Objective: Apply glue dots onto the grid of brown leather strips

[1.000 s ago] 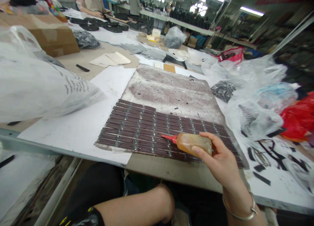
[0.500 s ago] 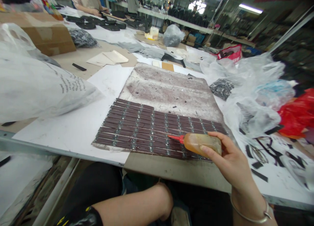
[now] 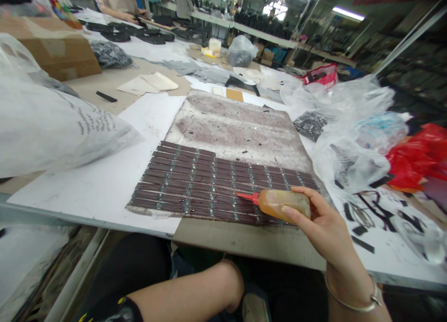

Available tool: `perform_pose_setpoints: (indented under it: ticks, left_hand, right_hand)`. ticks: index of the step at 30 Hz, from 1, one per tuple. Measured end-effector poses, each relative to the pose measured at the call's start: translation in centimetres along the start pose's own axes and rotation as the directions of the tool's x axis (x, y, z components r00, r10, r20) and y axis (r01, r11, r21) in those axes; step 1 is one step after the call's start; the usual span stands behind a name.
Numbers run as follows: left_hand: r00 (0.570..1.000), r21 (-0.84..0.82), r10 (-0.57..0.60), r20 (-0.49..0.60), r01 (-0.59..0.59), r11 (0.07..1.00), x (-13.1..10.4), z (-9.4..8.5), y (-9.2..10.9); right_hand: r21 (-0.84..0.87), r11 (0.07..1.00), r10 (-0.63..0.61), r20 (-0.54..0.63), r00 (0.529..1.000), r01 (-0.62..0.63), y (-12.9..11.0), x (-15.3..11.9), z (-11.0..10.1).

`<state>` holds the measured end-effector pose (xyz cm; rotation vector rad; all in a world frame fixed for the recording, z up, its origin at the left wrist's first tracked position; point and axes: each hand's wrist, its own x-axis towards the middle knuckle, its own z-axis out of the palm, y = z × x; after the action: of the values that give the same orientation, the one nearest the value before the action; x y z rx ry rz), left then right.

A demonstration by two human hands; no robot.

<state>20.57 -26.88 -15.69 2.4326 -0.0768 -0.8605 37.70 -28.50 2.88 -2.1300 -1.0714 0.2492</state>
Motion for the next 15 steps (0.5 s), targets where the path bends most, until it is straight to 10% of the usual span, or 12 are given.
perform_pose_setpoints:
  ticks: [15]
  left_hand:
    - [0.933,0.158,-0.05,0.357,-0.007,0.987,-2.0,-2.4,0.7]
  right_hand:
    - [0.015,0.997,0.078,-0.001,0.997,-0.078,1.3,0.0,-2.1]
